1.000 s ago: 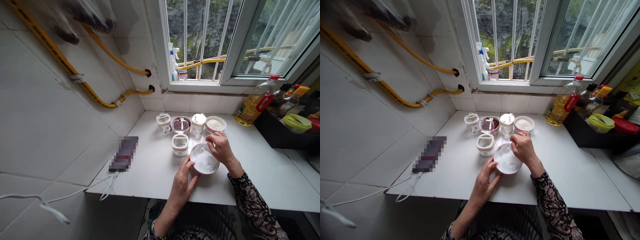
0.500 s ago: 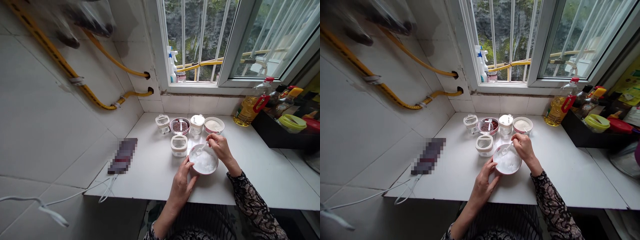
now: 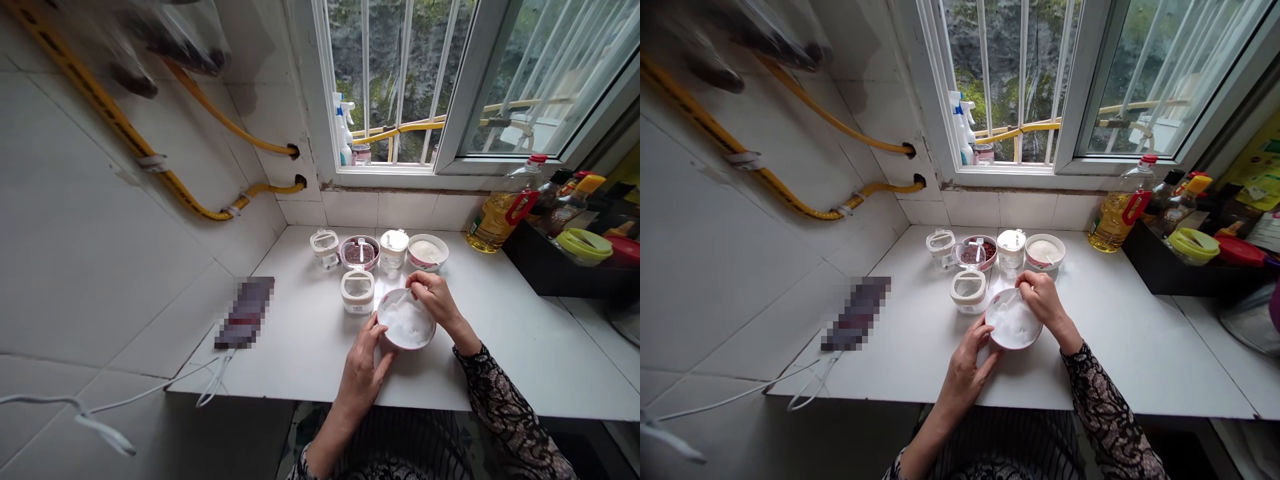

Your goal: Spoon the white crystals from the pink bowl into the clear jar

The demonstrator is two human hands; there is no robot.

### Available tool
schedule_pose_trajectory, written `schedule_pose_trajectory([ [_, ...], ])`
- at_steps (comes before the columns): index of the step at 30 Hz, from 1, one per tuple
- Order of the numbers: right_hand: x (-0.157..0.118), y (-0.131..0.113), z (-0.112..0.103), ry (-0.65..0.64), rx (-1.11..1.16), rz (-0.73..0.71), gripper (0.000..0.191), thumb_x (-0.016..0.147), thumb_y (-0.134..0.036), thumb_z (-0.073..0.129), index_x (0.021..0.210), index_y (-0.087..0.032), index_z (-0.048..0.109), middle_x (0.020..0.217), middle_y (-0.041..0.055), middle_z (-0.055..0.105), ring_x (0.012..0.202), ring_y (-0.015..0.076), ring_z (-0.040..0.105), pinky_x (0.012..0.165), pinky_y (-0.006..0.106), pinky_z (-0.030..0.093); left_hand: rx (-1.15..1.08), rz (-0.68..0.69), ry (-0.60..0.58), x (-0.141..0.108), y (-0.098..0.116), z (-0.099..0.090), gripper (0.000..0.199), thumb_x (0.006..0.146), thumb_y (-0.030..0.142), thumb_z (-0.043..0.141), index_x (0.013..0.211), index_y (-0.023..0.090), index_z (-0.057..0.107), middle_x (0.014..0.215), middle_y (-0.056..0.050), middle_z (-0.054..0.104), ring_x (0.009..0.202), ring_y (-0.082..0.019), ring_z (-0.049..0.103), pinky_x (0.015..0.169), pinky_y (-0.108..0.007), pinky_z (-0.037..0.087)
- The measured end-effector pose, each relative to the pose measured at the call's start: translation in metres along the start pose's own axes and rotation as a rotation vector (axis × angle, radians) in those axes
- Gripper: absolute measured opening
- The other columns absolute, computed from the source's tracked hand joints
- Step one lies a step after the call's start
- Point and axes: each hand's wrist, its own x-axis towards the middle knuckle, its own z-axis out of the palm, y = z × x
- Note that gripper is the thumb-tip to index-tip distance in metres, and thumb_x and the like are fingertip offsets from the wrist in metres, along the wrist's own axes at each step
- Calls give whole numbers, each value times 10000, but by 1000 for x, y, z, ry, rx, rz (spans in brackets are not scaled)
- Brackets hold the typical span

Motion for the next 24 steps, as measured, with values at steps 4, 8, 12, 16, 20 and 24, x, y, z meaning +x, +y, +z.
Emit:
schedule_pose_trajectory([
  [4,1,-1,-3,5,158,153,172,701,-237,473,630,-205,627,482,-27,556,485,143,497,541,270,394,-8,-11,4,0,0,0,416,921,134,590,1299,266,478,1493,-141,529,1391,-282,538,1035,-431,574],
  [8,4,1,-4,25,257,265,169,663,-268,501,603,-190,638,463,-22,540,479,138,483,532,273,388,-20,-6,0,0,1,0,422,917,121,588,1297,264,475,1493,-149,523,1388,-288,541,1015,-429,587],
  [12,8,3,-5,41,409,333,146,649,-275,539,619,-188,652,472,-18,560,497,146,521,567,289,444,-15,2,0,1,1,0,422,912,117,589,1291,263,476,1488,-152,525,1388,-291,540,1005,-429,593],
  [16,9,-3,0,58,483,300,153,711,-317,599,721,-185,676,546,-3,631,567,164,608,654,317,514,-17,-3,8,1,0,1,423,905,117,596,1284,267,484,1491,-145,527,1389,-289,540,1010,-432,591],
  [20,4,-16,14,81,412,125,181,863,-349,579,887,-195,671,727,39,725,712,199,699,718,339,545,-30,-2,14,1,0,2,426,902,116,597,1289,261,491,1497,-145,525,1398,-285,530,1028,-438,581],
  [24,-2,-24,26,51,59,-247,168,966,-236,509,964,-217,676,847,65,760,828,217,687,848,391,513,-21,15,23,1,-1,2,430,902,114,591,1297,250,493,1496,-152,526,1393,-287,535,1038,-448,574],
])
